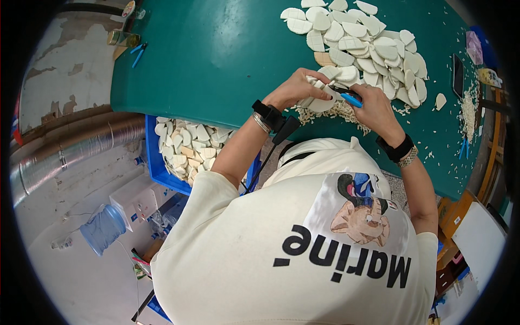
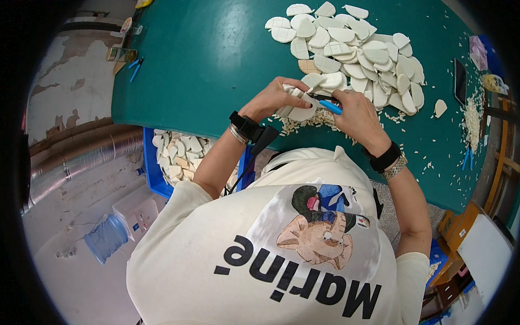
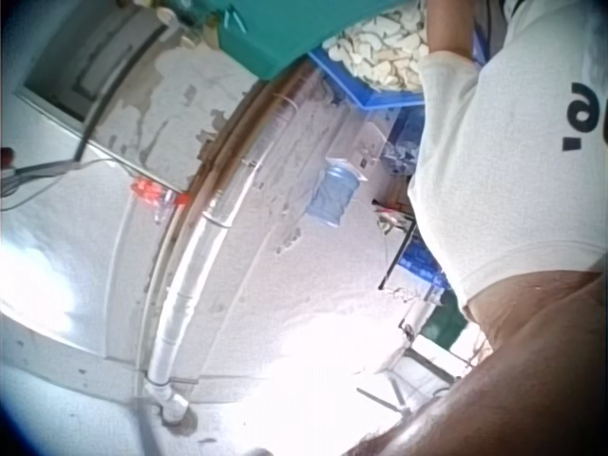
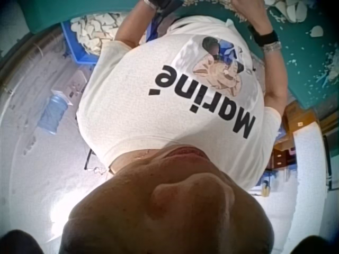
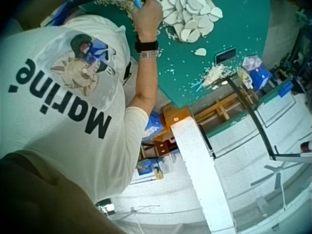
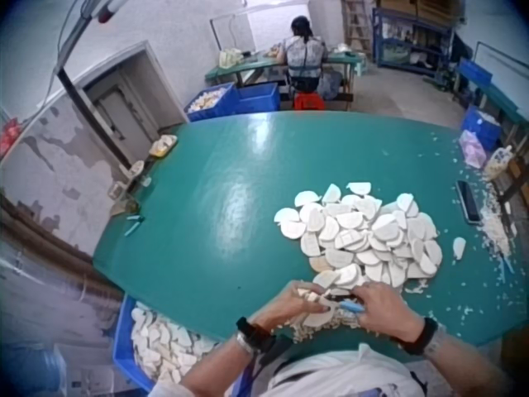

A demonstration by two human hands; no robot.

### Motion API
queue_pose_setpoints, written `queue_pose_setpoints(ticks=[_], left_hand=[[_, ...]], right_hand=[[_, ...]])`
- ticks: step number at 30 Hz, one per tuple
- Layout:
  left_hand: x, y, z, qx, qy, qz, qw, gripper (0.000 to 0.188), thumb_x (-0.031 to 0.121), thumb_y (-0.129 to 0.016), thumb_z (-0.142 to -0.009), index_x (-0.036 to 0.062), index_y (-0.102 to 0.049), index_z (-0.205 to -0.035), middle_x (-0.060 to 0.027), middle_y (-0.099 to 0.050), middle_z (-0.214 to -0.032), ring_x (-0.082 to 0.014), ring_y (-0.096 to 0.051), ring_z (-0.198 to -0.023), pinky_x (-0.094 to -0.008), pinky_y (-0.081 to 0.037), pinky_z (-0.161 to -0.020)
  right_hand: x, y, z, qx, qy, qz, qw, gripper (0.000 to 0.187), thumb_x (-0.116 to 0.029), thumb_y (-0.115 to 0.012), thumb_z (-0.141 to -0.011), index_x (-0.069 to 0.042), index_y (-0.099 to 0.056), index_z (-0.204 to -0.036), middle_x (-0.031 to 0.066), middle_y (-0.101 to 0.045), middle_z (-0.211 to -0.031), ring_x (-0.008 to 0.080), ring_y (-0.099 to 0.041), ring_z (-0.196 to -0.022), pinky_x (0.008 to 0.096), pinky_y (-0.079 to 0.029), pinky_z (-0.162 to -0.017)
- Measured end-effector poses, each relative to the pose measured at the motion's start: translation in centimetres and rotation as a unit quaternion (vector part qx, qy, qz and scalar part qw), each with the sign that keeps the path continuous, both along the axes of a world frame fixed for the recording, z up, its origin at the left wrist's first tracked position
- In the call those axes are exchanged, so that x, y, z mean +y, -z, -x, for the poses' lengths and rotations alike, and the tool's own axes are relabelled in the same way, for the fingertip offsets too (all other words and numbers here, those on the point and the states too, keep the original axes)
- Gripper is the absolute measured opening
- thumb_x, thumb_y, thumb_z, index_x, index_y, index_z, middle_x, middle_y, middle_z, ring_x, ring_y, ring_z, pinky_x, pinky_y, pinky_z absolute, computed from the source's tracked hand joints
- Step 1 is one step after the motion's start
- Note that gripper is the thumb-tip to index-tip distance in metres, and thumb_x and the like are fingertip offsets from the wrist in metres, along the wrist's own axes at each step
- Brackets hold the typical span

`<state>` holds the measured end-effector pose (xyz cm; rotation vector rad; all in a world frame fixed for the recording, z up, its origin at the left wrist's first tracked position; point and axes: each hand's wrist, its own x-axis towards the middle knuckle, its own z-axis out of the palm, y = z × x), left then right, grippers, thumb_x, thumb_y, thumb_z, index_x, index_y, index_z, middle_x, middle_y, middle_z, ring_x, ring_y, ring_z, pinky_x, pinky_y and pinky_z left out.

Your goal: Trimming the edges of circular white plastic parts using a hand tool to remove excess material.

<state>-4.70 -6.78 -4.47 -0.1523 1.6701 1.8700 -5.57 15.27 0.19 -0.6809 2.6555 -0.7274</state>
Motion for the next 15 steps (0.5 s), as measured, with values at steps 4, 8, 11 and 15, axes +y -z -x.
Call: queue_pose_setpoints(ticks=[4,8,11,15], left_hand=[[0.02,0.04,-0.05,-0.007,0.000,0.000,1.000,0.033,0.003,-0.078,-0.068,0.0013,-0.067,-0.098,-0.0086,-0.069,-0.088,-0.0149,-0.065,-0.080,-0.0281,-0.051,-0.073],[-0.04,0.18,-0.08,-0.012,0.006,0.009,1.000,0.033,0.003,-0.078,-0.068,0.0018,-0.067,-0.099,-0.0084,-0.068,-0.088,-0.0149,-0.065,-0.080,-0.0281,-0.051,-0.073],[-0.03,0.18,-0.09,-0.008,0.009,0.023,1.000,0.031,0.003,-0.077,-0.068,0.0023,-0.068,-0.098,-0.0081,-0.068,-0.088,-0.0147,-0.065,-0.080,-0.0284,-0.052,-0.074],[-0.06,-0.43,0.00,-0.015,0.019,0.012,1.000,0.027,0.002,-0.077,-0.068,0.0038,-0.069,-0.094,-0.0066,-0.068,-0.088,-0.0141,-0.064,-0.079,-0.0281,-0.052,-0.074]], right_hand=[[0.06,-0.08,-0.15,0.023,-0.007,-0.016,1.000,0.012,-0.007,-0.063,-0.074,-0.001,-0.065,-0.085,0.0212,-0.062,-0.074,0.0388,-0.061,-0.070,0.0464,-0.047,-0.065],[-0.09,-0.34,-0.33,0.057,-0.011,-0.049,0.997,0.013,-0.007,-0.063,-0.074,-0.002,-0.066,-0.085,0.0213,-0.062,-0.073,0.0383,-0.061,-0.069,0.0456,-0.048,-0.064],[0.05,-0.23,-0.12,0.048,-0.033,-0.063,0.996,0.014,-0.006,-0.062,-0.073,-0.003,-0.068,-0.086,0.0206,-0.062,-0.070,0.0382,-0.062,-0.067,0.0459,-0.049,-0.064],[0.26,0.15,0.61,0.023,-0.025,-0.049,0.998,0.014,-0.012,-0.065,-0.076,-0.004,-0.069,-0.087,0.0199,-0.061,-0.067,0.0365,-0.061,-0.062,0.0439,-0.048,-0.061]])
